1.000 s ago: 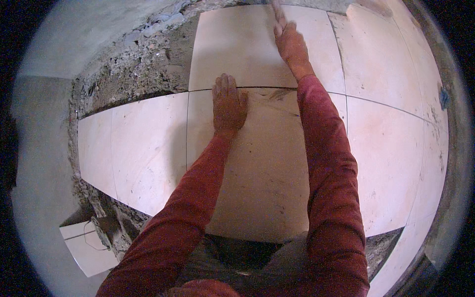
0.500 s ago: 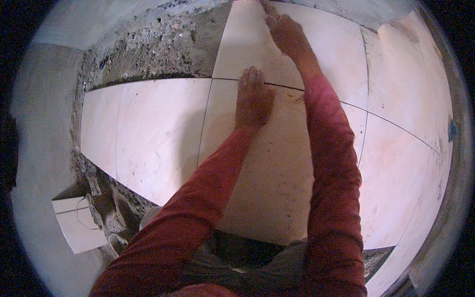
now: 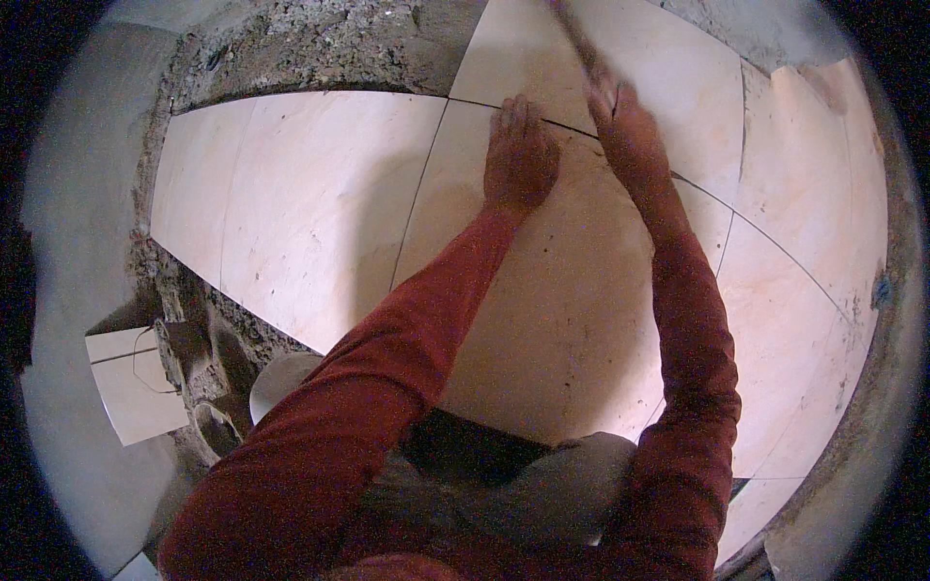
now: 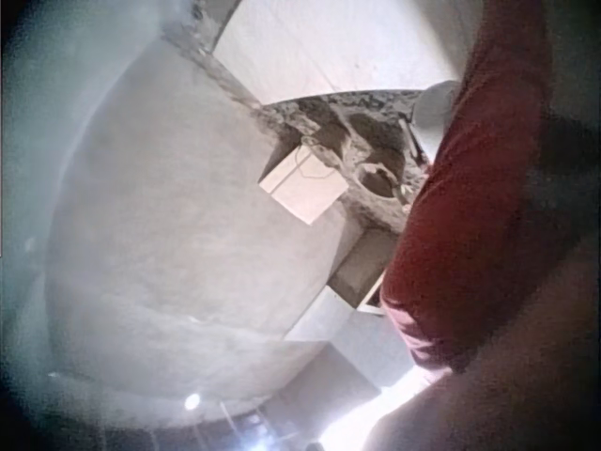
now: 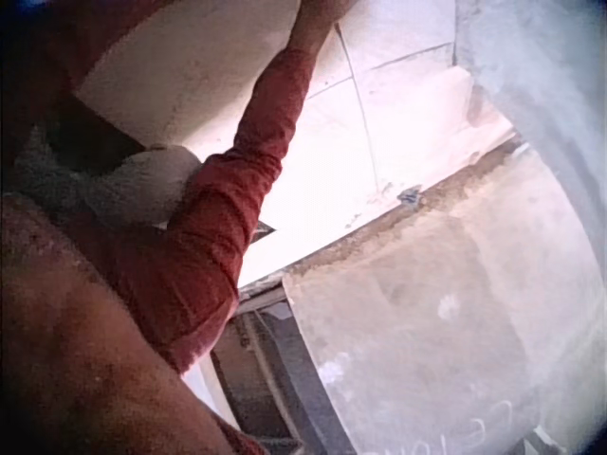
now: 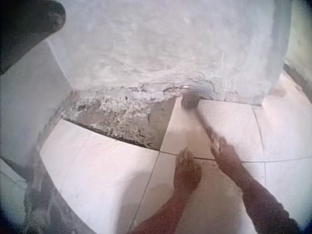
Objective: The person applies mortar to the floor using a trowel, places a tile onto the mortar, and taps it into place using a rubber mallet. They then use a cloth to wipe excess mortar from the tile surface and joints.
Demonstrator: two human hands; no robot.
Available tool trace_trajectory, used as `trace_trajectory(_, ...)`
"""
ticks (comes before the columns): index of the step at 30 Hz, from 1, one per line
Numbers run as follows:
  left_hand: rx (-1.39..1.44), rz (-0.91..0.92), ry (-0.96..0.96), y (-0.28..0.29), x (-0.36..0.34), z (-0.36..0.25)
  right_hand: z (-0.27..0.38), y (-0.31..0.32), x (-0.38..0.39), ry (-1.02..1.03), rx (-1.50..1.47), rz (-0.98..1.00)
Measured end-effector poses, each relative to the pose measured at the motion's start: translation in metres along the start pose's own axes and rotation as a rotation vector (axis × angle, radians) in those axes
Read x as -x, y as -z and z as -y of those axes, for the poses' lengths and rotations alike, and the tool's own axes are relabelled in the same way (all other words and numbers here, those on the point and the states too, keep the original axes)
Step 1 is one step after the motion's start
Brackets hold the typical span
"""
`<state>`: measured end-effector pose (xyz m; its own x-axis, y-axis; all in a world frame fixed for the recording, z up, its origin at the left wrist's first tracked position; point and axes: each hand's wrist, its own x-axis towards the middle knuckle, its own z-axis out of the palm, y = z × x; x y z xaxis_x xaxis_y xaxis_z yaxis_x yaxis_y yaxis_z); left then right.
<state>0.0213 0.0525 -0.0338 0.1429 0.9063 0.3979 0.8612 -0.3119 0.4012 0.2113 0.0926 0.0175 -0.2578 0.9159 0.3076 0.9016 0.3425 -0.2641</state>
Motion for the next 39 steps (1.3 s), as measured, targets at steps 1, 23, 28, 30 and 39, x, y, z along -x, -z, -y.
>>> trace_trajectory(1,-0.03,0.01,-0.009,0.0,0.004,0.002,-0.004,-0.002,0.004,-0.025,-0.026,0.035)
trace_trajectory(23,-0.03,0.014,0.0,0.003,0.01,0.012,0.067,0.012,0.024,-0.262,-0.311,0.152)
trace_trajectory(28,-0.027,0.001,0.0,0.008,0.025,0.024,0.129,0.067,0.013,-0.397,-0.47,0.104)
trace_trajectory(30,-0.025,-0.007,-0.016,0.006,0.018,0.017,0.092,0.016,0.033,-0.268,-0.269,0.151)
trace_trajectory(39,-0.021,-0.039,-0.025,0.001,0.017,0.017,0.113,0.027,0.026,-0.351,-0.477,0.069)
